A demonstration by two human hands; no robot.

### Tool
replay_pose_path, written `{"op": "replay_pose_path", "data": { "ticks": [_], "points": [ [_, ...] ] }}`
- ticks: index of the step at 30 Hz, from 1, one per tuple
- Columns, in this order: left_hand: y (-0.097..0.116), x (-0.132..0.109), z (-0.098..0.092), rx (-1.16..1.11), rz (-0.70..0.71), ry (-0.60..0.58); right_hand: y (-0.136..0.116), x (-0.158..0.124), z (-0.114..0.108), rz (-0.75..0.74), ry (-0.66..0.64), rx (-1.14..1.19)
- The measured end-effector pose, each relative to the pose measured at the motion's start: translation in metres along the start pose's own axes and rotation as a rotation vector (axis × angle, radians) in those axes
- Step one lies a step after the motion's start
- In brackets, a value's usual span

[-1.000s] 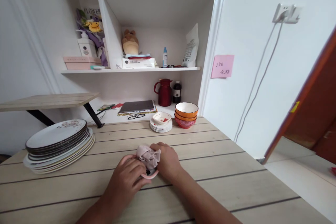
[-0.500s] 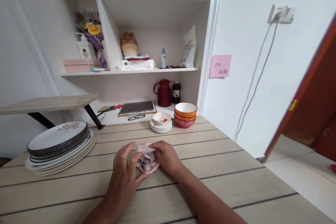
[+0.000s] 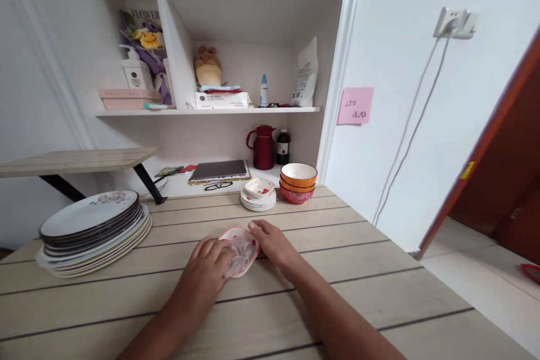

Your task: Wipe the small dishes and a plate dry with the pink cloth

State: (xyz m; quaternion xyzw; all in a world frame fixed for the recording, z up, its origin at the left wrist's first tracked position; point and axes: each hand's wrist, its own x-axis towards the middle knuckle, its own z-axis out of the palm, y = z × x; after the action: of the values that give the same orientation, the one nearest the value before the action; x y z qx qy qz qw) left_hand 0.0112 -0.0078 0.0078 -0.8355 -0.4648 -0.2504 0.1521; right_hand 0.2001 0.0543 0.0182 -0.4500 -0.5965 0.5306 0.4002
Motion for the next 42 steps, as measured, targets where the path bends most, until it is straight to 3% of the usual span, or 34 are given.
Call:
{"op": "replay_pose_path", "data": {
  "ticks": [3, 9, 13, 17, 19, 22, 26, 31, 37, 42],
  "points": [
    [0.001, -0.003, 0.006, 0.014, -0.051, 0.0, -0.006, -0.004, 0.005, -0.014, -0.081, -0.072],
    [-0.001, -0.01, 0.012, -0.266, -0.202, 0.072, -0.018, -0.017, 0.021, 0.049, -0.11, 0.256],
    [0.002, -0.01, 0.01, -0.306, -0.135, 0.13, -0.012, -0.017, 0.031, 0.069, -0.176, 0.51],
    [0.004, -0.008, 0.005, -0.266, -0.066, 0.291, -0.007, -0.016, 0.044, 0.021, -0.237, 0.901],
    [0.004, -0.008, 0.002, -0.216, -0.029, 0.376, -0.007, -0.019, 0.052, -0.007, -0.238, 1.024],
    [0.006, -0.009, 0.001, -0.145, 0.007, 0.458, -0.01, -0.026, 0.062, 0.059, -0.358, 1.12],
    [0.012, -0.01, 0.0, -0.121, 0.006, 0.452, -0.011, -0.032, 0.067, 0.112, -0.474, 1.164],
    [0.014, -0.008, 0.003, -0.184, -0.008, 0.396, -0.01, -0.03, 0.064, 0.13, -0.423, 1.151],
    [0.01, -0.008, 0.006, -0.377, -0.131, 0.356, -0.013, -0.03, 0.066, 0.187, -0.363, 1.089],
    [0.009, -0.005, 0.0, -0.459, -0.004, 0.271, -0.006, -0.028, 0.064, 0.299, -0.366, 1.056]
  ]
}}
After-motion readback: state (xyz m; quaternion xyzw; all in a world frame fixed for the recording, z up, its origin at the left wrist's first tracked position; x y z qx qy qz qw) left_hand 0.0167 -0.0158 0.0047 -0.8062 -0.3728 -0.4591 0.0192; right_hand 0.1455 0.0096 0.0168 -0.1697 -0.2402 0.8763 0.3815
